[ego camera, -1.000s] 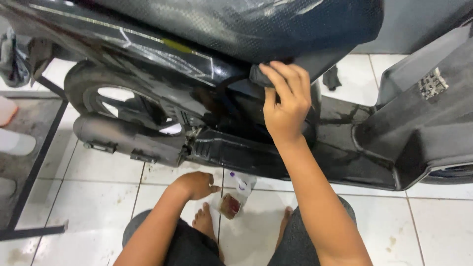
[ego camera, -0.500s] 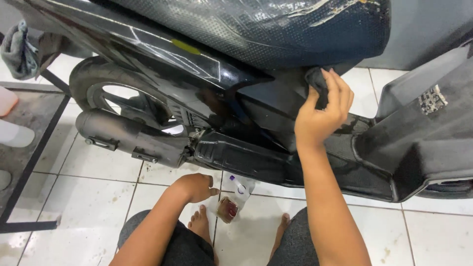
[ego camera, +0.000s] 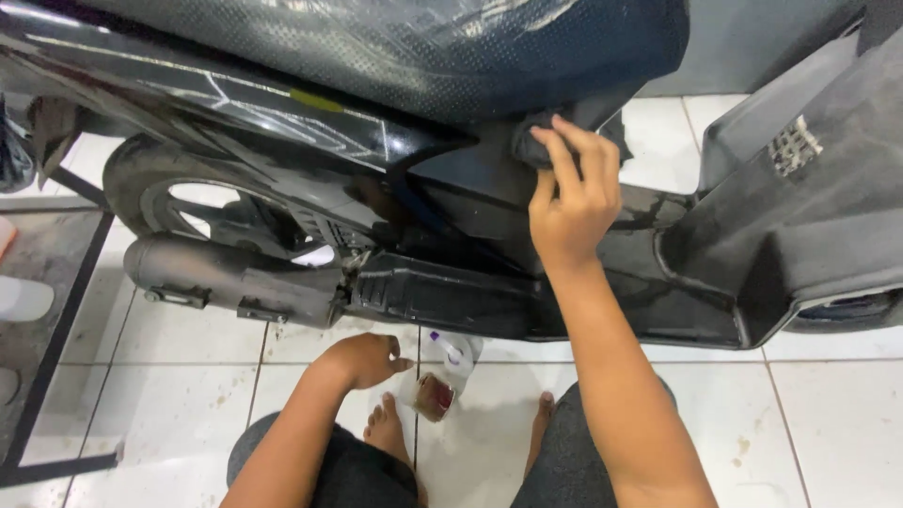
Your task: The person sits on the floor and scrubs the lower side panel of a black scooter using a pink sponge. They then switch to a black cloth to wipe the same area and the scooter seat. A small container and a spray bottle are visible on the floor nearby.
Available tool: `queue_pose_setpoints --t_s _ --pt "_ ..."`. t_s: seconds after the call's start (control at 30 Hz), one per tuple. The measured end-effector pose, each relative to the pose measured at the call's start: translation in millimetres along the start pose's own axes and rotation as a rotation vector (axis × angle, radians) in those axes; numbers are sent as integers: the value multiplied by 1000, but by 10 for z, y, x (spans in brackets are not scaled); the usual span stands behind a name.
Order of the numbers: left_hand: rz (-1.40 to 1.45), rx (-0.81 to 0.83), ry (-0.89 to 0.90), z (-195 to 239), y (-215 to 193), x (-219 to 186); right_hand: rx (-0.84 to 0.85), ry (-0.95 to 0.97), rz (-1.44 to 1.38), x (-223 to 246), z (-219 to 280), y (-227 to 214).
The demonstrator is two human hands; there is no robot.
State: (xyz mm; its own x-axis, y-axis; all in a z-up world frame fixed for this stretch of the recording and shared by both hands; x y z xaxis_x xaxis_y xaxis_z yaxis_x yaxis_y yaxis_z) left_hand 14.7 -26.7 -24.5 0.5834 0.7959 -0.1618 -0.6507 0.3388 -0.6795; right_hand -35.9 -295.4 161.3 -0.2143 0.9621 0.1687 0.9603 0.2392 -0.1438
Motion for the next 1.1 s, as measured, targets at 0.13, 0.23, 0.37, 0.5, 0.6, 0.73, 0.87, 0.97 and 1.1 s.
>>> queue_pose_setpoints --t_s 0.13,0.23,0.37,0.5,0.6,0.73,0.87,0.97,1.1 --pt "-10 -5 12 -5 -7 45 -56 58 -34 129 -10 131" --pt "-30 -34 12 -73 54 82 37 16 -65 347 -86 267" --pt "-18 -10 25 -19 13 16 40 41 -94 391 -125 243" --pt "-27 -7 12 33 33 1 116 23 -27 300 -120 65" --pt "11 -23 3 82 -35 -16 128 79 73 -98 68 -64" --pt "21 -20 30 161 -137 -43 56 208 21 -31 12 12" --pt "-22 -13 46 186 -97 -80 49 166 -95 325 -23 235" --pt "-33 -7 52 201 -174 -112 56 125 -142 410 -113 288" --pt "-24 -24 34 163 -127 -87 154 9 -134 374 -236 157"
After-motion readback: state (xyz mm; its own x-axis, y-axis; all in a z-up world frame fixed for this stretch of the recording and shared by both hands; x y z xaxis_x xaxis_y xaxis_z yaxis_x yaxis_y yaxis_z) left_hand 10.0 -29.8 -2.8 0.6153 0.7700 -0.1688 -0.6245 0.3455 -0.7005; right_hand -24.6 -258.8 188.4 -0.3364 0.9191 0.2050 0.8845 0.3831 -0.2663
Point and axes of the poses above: each hand's wrist, its own z-axis away from the middle knuckle, its own y-axis out of the palm, x = y × z, the point moved 5 cm from there along -z, towards the middle knuckle, and after that the axes turned 7 degrees about -z, right-handed, at the moved point
